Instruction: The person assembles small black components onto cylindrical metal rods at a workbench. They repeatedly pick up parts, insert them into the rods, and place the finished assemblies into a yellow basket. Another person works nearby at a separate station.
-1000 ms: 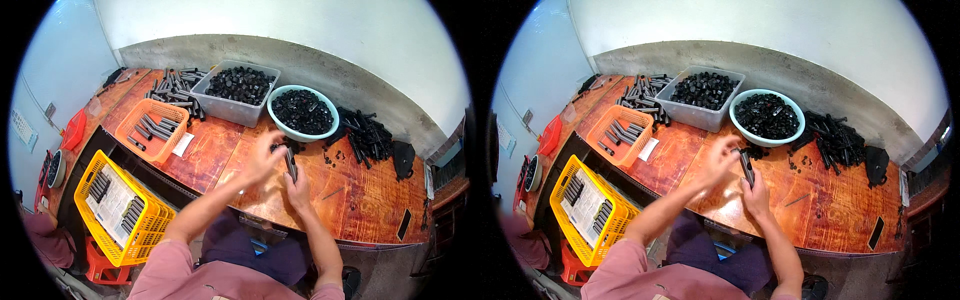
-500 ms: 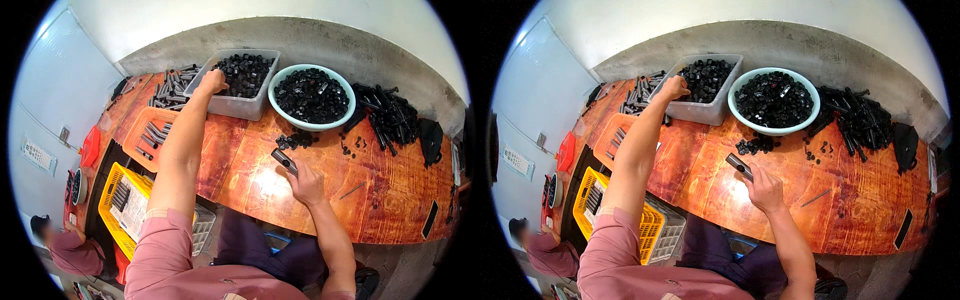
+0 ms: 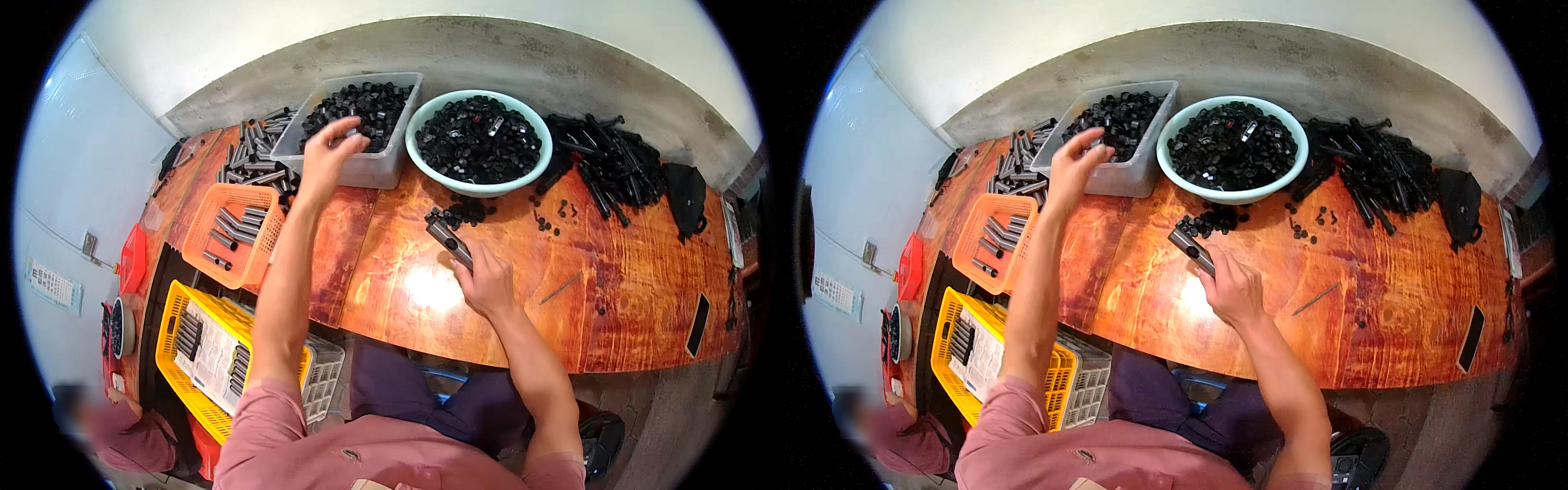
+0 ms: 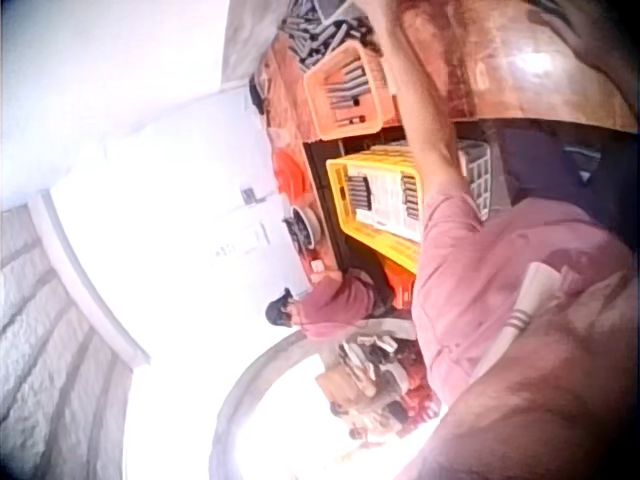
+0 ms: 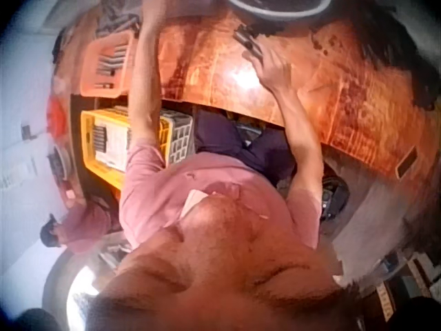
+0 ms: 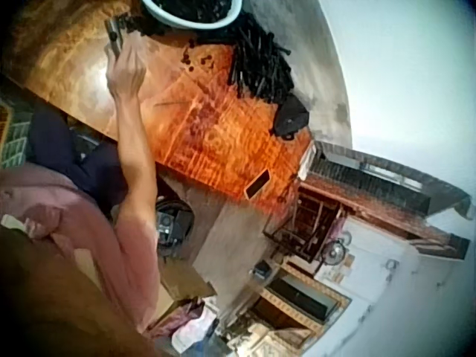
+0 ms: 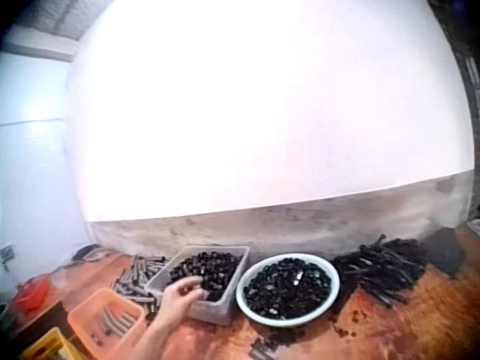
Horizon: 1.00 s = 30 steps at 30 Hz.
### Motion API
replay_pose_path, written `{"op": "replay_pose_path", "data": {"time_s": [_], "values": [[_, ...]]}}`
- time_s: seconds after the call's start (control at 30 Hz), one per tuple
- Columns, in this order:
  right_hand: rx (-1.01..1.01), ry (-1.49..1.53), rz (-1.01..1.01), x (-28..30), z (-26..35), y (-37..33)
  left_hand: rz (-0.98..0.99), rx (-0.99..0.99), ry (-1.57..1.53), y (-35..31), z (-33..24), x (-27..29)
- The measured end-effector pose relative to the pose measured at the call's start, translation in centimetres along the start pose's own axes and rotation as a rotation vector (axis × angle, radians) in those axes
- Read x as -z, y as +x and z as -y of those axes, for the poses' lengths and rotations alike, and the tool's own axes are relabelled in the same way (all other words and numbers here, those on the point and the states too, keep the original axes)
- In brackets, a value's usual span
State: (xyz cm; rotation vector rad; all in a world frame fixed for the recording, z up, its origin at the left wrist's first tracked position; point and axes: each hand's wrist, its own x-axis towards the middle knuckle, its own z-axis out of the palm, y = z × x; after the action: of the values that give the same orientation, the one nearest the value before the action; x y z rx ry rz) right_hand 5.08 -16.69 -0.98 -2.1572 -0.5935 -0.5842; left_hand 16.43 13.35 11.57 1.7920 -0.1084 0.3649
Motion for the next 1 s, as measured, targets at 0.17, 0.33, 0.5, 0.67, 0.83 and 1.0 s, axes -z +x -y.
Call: {"op": "replay_pose_path", "data": {"time_s": [0.17,0.33,0.5,0.67,0.83,1.0], "values": [[0.029,0.040,0.010,-0.3,1.2,-0.4,-0.088,0.102,-0.753,-10.4,2.1,-4.0],[0.029,0.077,-0.011,0.1,2.1,-1.0,-0.037,0.167,-0.927,-15.0,3.4,-8.9],[0.049,0.069,-0.064,0.2,2.0,-1.3,0.021,0.126,-0.923,-16.4,2.7,-10.5],[0.049,0.053,-0.067,0.4,1.9,-1.6,0.020,0.149,-0.910,-16.4,2.7,-11.3],[0.061,0.054,-0.096,0.4,2.1,-1.4,-0.019,0.174,-0.911,-16.2,3.5,-12.2],[0.044,0.003,-0.073,0.4,2.0,-1.4,-0.112,0.328,-1.020,-16.5,2.9,-13.0]]}}
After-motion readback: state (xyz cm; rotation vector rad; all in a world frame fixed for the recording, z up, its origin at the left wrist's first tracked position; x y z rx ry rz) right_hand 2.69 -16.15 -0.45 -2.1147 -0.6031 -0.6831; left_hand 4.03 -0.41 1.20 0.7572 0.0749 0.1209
